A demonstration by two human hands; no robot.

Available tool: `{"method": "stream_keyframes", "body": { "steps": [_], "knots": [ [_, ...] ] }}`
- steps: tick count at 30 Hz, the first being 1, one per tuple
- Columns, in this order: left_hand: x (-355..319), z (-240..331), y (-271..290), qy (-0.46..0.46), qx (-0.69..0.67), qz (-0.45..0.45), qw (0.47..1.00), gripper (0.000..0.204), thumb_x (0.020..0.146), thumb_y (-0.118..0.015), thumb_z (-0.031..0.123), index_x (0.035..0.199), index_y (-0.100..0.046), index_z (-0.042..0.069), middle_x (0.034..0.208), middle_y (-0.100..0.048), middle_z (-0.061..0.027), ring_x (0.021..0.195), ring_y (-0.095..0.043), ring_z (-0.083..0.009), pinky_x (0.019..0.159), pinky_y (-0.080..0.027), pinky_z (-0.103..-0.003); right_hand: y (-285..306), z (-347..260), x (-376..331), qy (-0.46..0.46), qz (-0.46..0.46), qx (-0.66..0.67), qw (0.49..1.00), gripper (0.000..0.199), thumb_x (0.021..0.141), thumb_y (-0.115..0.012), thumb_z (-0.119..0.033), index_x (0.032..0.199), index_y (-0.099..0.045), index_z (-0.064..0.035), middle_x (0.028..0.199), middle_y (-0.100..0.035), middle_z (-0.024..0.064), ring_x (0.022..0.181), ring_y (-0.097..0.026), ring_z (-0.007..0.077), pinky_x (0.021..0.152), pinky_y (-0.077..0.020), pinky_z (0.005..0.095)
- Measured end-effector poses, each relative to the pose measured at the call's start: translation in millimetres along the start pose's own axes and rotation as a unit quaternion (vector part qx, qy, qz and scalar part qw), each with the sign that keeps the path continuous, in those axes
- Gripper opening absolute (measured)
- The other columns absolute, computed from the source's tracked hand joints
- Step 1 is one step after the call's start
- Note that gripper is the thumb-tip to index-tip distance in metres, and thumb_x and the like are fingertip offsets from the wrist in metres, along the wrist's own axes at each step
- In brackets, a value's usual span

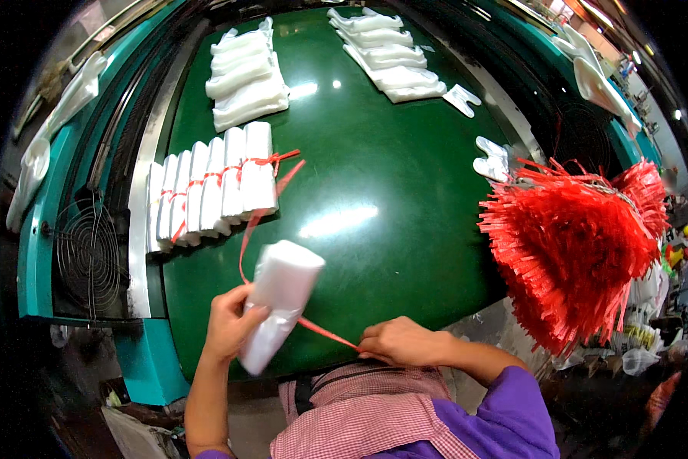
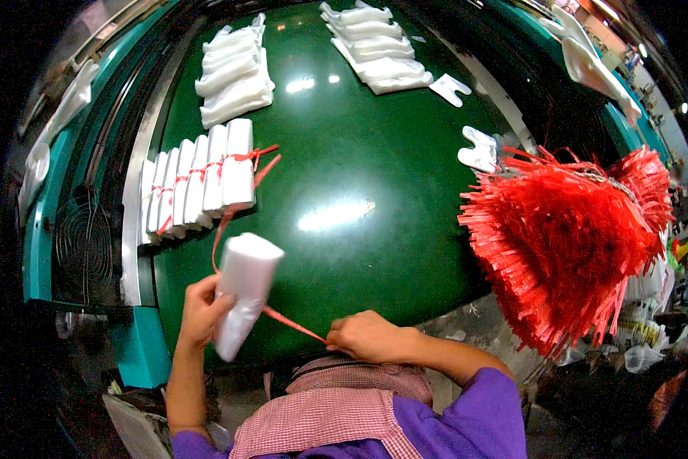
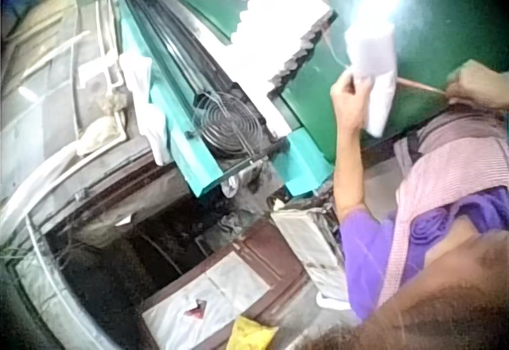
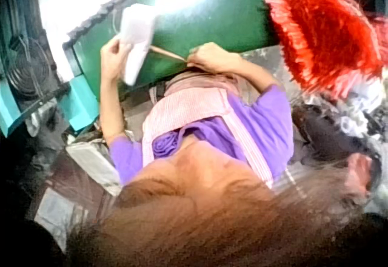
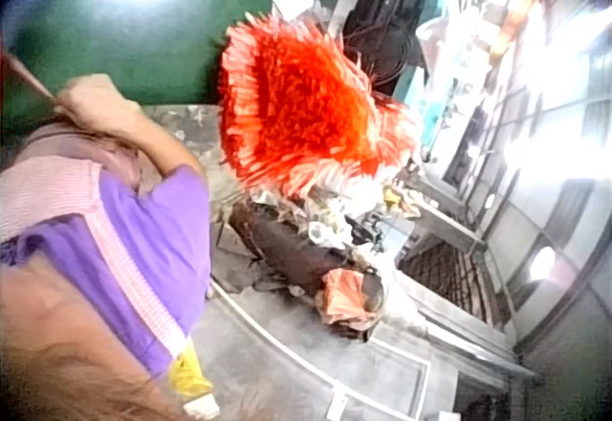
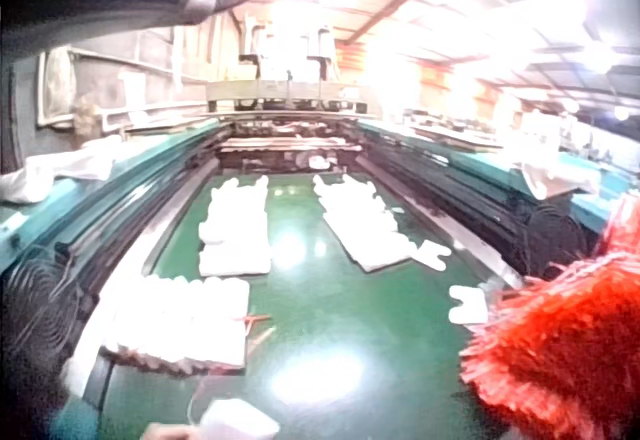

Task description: The person wraps white rectangular items in plastic bags, ties them with red plastic ties, and stacks them on a green table. They then gather the tied bundles and place them into a large white sack.

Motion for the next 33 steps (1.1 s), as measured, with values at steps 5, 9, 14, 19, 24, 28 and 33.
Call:
{"method": "stream_keyframes", "body": {
  "steps": [5, 9, 14, 19, 24, 28, 33],
  "knots": [
    [22, -21, -45, -0.125, 0.328, -0.17, 0.921, 0.039, 0.076, -0.067, 0.016, 0.112, -0.062, 0.004, 0.097, -0.064, -0.0154, 0.084, -0.061, -0.0314, 0.075, -0.049, -0.036, 13, -9, 44, 0.241, 0.208, 0.164, 0.934, 0.017, 0.089, -0.057, -0.017, 0.087, -0.061, -0.0003, 0.104, -0.061, 0.0182, 0.093, -0.06, 0.0333, 0.081, -0.049, 0.0381],
    [21, -19, -67, -0.317, 0.403, -0.006, 0.859, 0.047, 0.074, -0.068, 0.008, 0.119, -0.057, 0.004, 0.093, -0.059, -0.0075, 0.078, -0.056, -0.024, 0.069, -0.046, -0.034, 9, 24, 69, -0.012, 0.14, 0.574, 0.806, 0.028, 0.096, -0.047, -0.024, 0.09, -0.062, -0.0014, 0.077, -0.061, 0.0046, 0.063, -0.055, 0.0107, 0.061, -0.0478, 0.0253],
    [6, -35, -51, -0.127, 0.107, -0.066, 0.984, 0.03, 0.079, -0.065, 0.001, 0.109, -0.064, 0.001, 0.086, -0.061, -0.0037, 0.072, -0.055, -0.008, 0.059, -0.042, -0.021, -3, 12, 63, 0.066, 0.184, 0.238, 0.951, 0.027, 0.08, -0.053, -0.006, 0.104, -0.059, 0.0037, 0.085, -0.059, 0.0134, 0.08, -0.059, 0.0249, 0.067, -0.0492, 0.0336],
    [14, -48, -54, -0.01, -0.027, 0.023, 0.999, 0.009, 0.082, -0.065, 0.004, 0.089, -0.068, 0.0, 0.07, -0.063, -0.0029, 0.056, -0.055, -0.0061, 0.05, -0.043, -0.021, -8, -3, 62, 0.163, 0.334, -0.12, 0.92, 0.019, 0.079, -0.057, -0.012, 0.09, -0.058, 0.0028, 0.1, -0.054, 0.0136, 0.093, -0.056, 0.0289, 0.064, -0.0523, 0.0378],
    [16, -38, -59, -0.046, 0.074, -0.003, 0.996, 0.008, 0.082, -0.067, 0.006, 0.082, -0.065, -0.001, 0.065, -0.06, -0.0015, 0.054, -0.054, -0.0051, 0.048, -0.043, -0.021, -4, -12, 65, 0.155, 0.215, 0.042, 0.963, 0.015, 0.081, -0.058, -0.014, 0.075, -0.057, -0.0009, 0.08, -0.055, 0.0103, 0.071, -0.057, 0.0189, 0.056, -0.0485, 0.0311],
    [15, -47, -59, -0.065, -0.01, 0.026, 0.997, 0.009, 0.083, -0.063, 0.006, 0.077, -0.058, 0.0, 0.081, -0.062, -0.0055, 0.071, -0.058, -0.0095, 0.062, -0.047, -0.023, 11, 22, 84, -0.046, 0.11, 0.599, 0.792, 0.02, 0.091, -0.052, -0.016, 0.088, -0.063, 0.0014, 0.072, -0.057, -0.0013, 0.049, -0.047, 0.006, 0.043, -0.0383, 0.0228],
    [-7, -46, -69, -0.395, 0.324, 0.023, 0.859, 0.021, 0.066, -0.073, 0.007, 0.078, -0.057, 0.005, 0.085, -0.056, -0.009, 0.077, -0.057, -0.0272, 0.063, -0.048, -0.035, 8, 17, 91, 0.064, 0.169, 0.223, 0.958, 0.021, 0.08, -0.06, -0.007, 0.099, -0.062, 0.0002, 0.085, -0.062, 0.0179, 0.076, -0.061, 0.0315, 0.066, -0.0482, 0.0357]
  ]
}}
Point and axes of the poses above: each hand's wrist, its own x-axis towards the middle knuckle, its own y-axis out of the back of the hand, z = x × y, the point moved 1 cm from there along x, towards the middle knuckle
